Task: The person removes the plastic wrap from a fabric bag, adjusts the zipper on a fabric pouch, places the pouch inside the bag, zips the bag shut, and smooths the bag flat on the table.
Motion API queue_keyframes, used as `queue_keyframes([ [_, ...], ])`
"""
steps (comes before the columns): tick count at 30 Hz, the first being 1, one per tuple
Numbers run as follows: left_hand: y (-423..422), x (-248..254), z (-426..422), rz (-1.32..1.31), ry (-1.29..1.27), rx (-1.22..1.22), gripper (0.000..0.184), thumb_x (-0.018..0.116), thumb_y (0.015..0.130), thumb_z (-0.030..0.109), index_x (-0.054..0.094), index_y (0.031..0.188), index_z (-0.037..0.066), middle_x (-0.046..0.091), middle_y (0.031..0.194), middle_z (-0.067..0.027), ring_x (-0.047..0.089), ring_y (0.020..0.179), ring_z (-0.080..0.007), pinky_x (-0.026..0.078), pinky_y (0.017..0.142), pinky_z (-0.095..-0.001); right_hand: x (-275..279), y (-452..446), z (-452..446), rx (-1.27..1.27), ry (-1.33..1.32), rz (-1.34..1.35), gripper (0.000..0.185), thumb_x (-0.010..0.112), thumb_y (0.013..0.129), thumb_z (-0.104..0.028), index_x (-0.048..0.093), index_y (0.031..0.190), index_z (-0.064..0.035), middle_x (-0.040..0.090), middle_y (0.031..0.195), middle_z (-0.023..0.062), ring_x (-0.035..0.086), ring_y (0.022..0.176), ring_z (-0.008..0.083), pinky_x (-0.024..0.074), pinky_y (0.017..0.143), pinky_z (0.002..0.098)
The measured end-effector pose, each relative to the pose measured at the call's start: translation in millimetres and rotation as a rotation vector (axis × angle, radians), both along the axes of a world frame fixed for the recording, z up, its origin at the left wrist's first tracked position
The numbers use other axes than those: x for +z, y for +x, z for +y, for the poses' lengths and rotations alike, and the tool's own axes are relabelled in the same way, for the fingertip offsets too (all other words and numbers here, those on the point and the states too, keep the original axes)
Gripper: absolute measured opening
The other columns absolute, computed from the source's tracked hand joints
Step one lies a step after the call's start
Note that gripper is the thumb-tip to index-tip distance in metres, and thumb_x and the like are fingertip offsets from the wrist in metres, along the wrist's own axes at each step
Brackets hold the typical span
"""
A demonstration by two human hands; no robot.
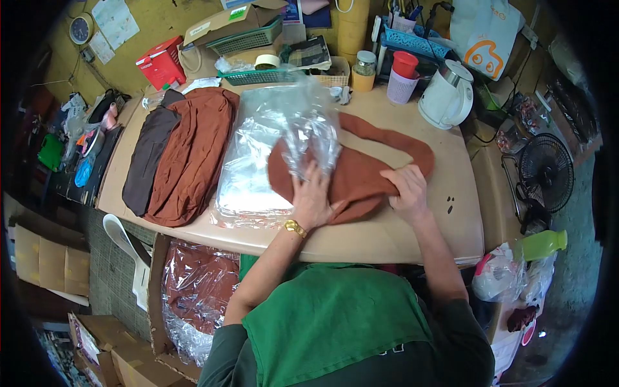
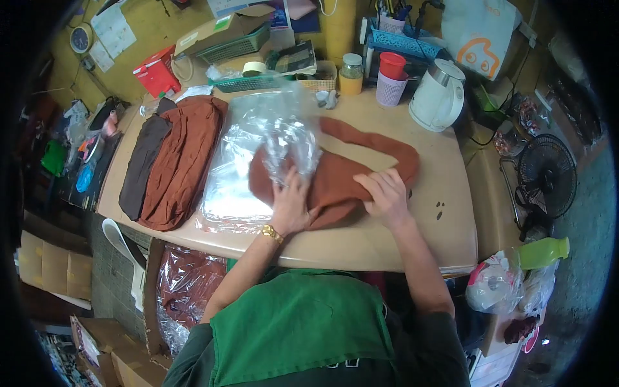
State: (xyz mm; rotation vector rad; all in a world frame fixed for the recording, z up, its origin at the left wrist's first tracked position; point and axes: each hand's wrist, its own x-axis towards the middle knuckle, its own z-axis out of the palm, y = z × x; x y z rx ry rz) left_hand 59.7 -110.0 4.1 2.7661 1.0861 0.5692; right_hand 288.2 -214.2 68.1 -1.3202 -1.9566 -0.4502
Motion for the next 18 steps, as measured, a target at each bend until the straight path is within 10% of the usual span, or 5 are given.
queue_keyframes([
  [5, 0.8, -12.7, -46.7, -0.452, -0.516, -0.575, 0.083, 0.070, 0.077, 0.045, 0.038, 0.144, 0.006, 0.032, 0.149, -0.0189, 0.026, 0.141, -0.0364, 0.018, 0.116, -0.0505, 113.5, -51.2, 25.7, 0.073, -0.681, -0.084, 0.034, 0.079, 0.068, -0.014, 0.060, 0.095, -0.0064, 0.066, 0.088, 0.0163, 0.064, 0.086, 0.0343, 0.0460, 0.071, 0.0442],
  [8, -10.5, -34.8, -64.1, -0.886, -1.198, -0.737, 0.084, 0.074, 0.075, 0.040, 0.038, 0.144, 0.006, 0.035, 0.148, -0.0170, 0.033, 0.138, -0.0335, 0.023, 0.116, -0.0432, 116.0, -54.8, 50.5, 0.611, -1.068, -0.123, 0.036, 0.081, 0.070, -0.021, 0.059, 0.093, -0.0045, 0.063, 0.081, 0.0195, 0.063, 0.082, 0.0389, 0.0464, 0.070, 0.0443],
  [11, -30.0, 9.5, -43.4, -0.277, -0.037, -0.437, 0.063, 0.073, 0.079, 0.019, 0.047, 0.135, 0.003, 0.053, 0.128, -0.0190, 0.045, 0.125, -0.0353, 0.038, 0.105, -0.0438, 82.6, -54.6, 72.4, 0.349, -1.144, -0.146, 0.035, 0.081, 0.071, -0.026, 0.061, 0.083, 0.0006, 0.063, 0.080, 0.0200, 0.062, 0.083, 0.0391, 0.0470, 0.070, 0.0438],
  [15, -107.1, 12.6, -12.3, -0.527, -0.181, 0.074, 0.073, 0.068, 0.084, 0.015, 0.033, 0.146, -0.001, 0.063, 0.108, -0.0196, 0.060, 0.095, -0.0363, 0.047, 0.088, -0.0465, 8.1, -22.5, 92.7, 0.105, -1.255, -0.117, 0.028, 0.080, 0.071, -0.024, 0.064, 0.078, -0.0021, 0.065, 0.103, 0.0193, 0.060, 0.102, 0.0362, 0.0470, 0.084, 0.0419],
  [18, -144.5, 25.5, 2.5, -0.383, -0.078, 0.127, 0.099, 0.067, 0.086, 0.019, -0.003, 0.154, 0.003, 0.065, 0.097, -0.0227, 0.063, 0.083, -0.0348, 0.050, 0.080, -0.0434, -30.8, -12.3, 90.0, 0.079, -0.625, -0.091, 0.023, 0.080, 0.070, -0.022, 0.071, 0.085, -0.0060, 0.056, 0.130, 0.0180, 0.049, 0.124, 0.0353, 0.0411, 0.101, 0.0455],
])
